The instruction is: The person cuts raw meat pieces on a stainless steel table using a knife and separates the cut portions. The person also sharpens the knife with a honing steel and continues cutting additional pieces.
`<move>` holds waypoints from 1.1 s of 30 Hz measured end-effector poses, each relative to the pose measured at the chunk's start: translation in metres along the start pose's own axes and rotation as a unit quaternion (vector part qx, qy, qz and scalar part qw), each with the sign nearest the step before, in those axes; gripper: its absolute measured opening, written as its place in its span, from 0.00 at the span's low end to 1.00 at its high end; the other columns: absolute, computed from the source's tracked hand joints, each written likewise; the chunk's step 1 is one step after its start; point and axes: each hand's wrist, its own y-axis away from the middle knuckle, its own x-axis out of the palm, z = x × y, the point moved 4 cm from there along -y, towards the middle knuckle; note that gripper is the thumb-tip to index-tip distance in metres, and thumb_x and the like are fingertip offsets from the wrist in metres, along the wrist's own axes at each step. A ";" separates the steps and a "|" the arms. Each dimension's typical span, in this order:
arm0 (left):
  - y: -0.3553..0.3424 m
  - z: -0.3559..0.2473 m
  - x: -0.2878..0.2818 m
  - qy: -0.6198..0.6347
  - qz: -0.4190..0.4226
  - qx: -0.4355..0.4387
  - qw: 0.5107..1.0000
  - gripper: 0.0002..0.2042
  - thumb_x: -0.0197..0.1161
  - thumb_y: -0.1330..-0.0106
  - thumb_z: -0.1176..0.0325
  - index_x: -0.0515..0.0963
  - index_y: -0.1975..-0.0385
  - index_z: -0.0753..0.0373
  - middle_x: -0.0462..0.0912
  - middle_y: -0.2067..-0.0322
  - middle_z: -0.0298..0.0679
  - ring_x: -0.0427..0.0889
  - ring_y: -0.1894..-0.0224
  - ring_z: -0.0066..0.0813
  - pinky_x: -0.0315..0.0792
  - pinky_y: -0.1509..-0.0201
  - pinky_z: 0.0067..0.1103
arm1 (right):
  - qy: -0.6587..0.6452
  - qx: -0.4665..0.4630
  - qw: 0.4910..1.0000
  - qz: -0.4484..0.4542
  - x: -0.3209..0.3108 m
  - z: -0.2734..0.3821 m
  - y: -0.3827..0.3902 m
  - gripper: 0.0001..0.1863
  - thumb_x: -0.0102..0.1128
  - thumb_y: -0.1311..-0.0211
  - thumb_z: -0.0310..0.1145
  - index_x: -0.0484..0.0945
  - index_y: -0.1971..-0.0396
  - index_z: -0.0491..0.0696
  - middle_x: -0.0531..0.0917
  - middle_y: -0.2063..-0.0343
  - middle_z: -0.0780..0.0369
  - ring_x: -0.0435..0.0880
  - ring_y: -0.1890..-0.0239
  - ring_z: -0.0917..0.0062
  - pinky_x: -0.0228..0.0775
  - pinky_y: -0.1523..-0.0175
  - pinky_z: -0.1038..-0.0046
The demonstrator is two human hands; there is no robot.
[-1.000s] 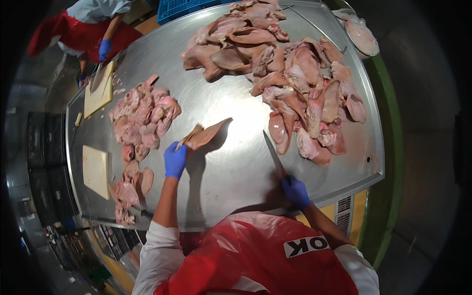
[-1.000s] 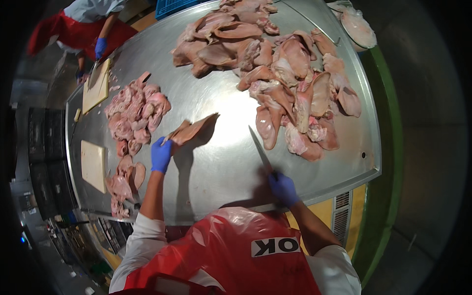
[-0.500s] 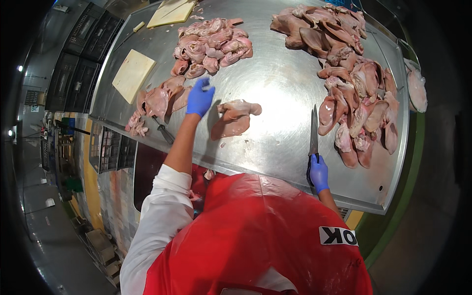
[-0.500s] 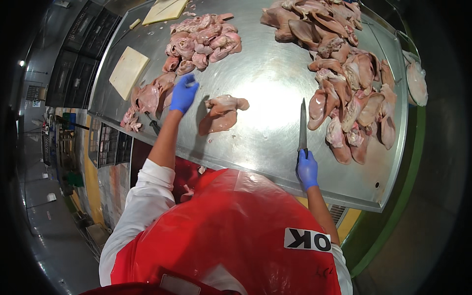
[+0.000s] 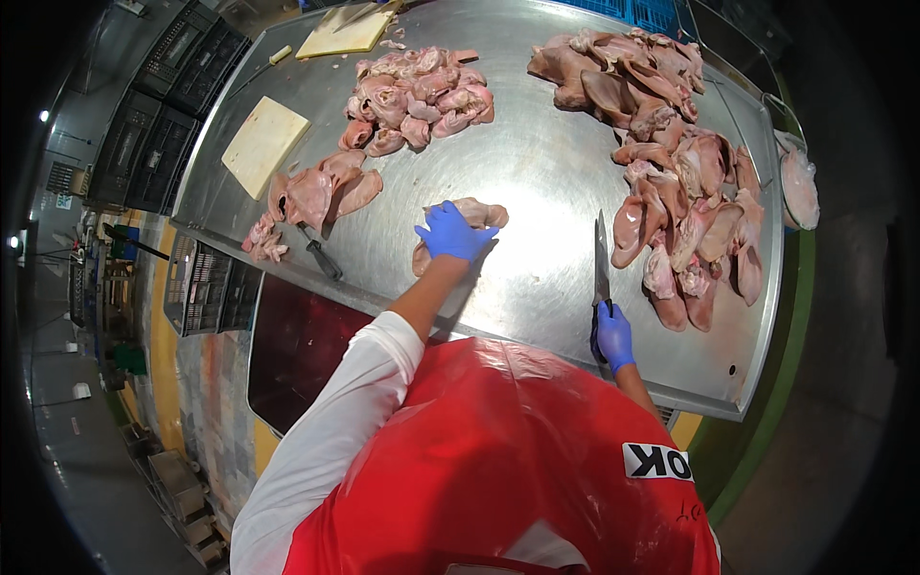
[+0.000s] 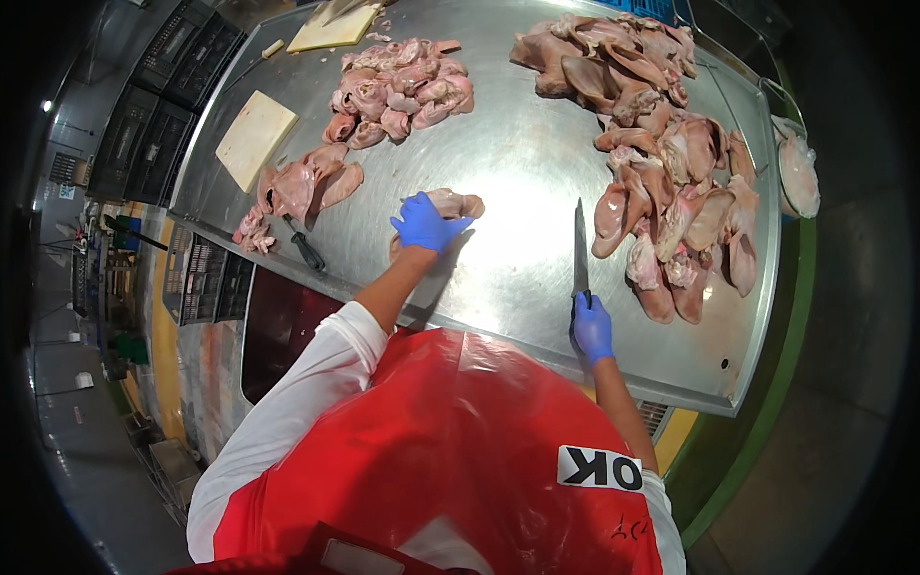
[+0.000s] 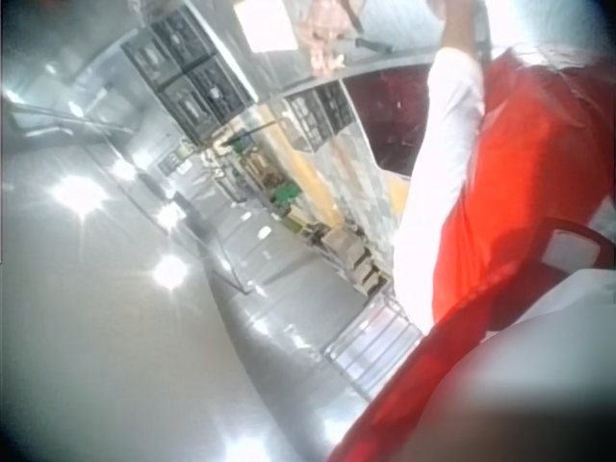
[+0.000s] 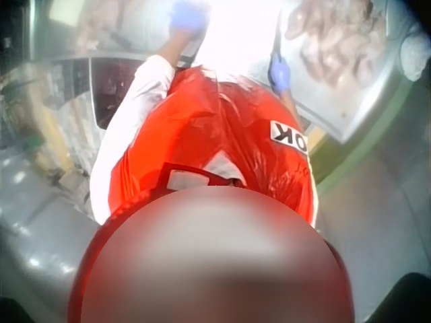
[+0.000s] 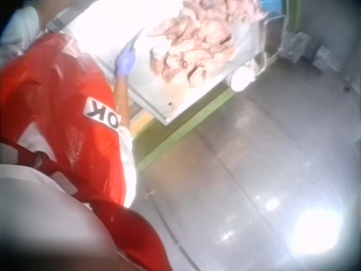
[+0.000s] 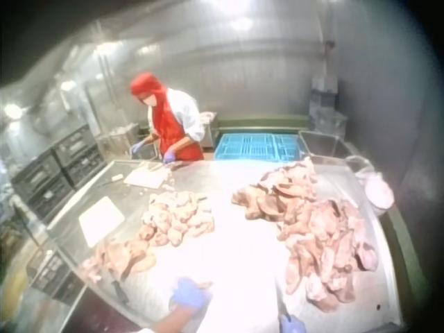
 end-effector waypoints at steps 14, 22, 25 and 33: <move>-0.022 0.095 0.026 0.151 -0.186 0.158 0.958 0.26 0.66 0.37 0.54 0.71 0.43 0.60 0.79 0.50 0.52 0.80 0.47 0.51 0.73 0.45 0.45 | 0.132 -0.080 0.986 0.065 0.004 0.042 0.024 0.20 0.49 0.24 0.45 0.76 0.58 0.40 0.83 0.67 0.39 0.80 0.60 0.37 0.71 0.57 0.47; -0.003 0.098 0.035 0.174 -0.273 0.188 0.927 0.12 0.63 0.34 0.68 0.77 0.53 0.62 0.78 0.57 0.52 0.79 0.57 0.56 0.72 0.49 0.43 | 0.137 -0.154 0.953 0.222 0.058 0.133 0.045 0.20 0.54 0.27 0.48 0.76 0.57 0.43 0.84 0.68 0.40 0.82 0.62 0.40 0.72 0.57 0.46; -0.005 0.098 0.031 0.223 -0.279 0.187 0.915 0.09 0.63 0.34 0.68 0.77 0.56 0.61 0.76 0.57 0.50 0.77 0.55 0.54 0.71 0.48 0.42 | 0.181 -0.175 0.941 0.227 0.088 0.147 0.033 0.22 0.53 0.27 0.50 0.76 0.57 0.43 0.84 0.68 0.41 0.83 0.62 0.40 0.73 0.56 0.46; -0.008 0.108 0.038 0.259 -0.291 0.189 0.901 0.09 0.64 0.37 0.70 0.77 0.59 0.61 0.73 0.57 0.47 0.71 0.50 0.49 0.70 0.47 0.40 | 0.286 -0.208 0.910 0.216 0.128 0.186 0.008 0.22 0.51 0.26 0.51 0.73 0.59 0.44 0.85 0.69 0.42 0.83 0.63 0.41 0.73 0.56 0.47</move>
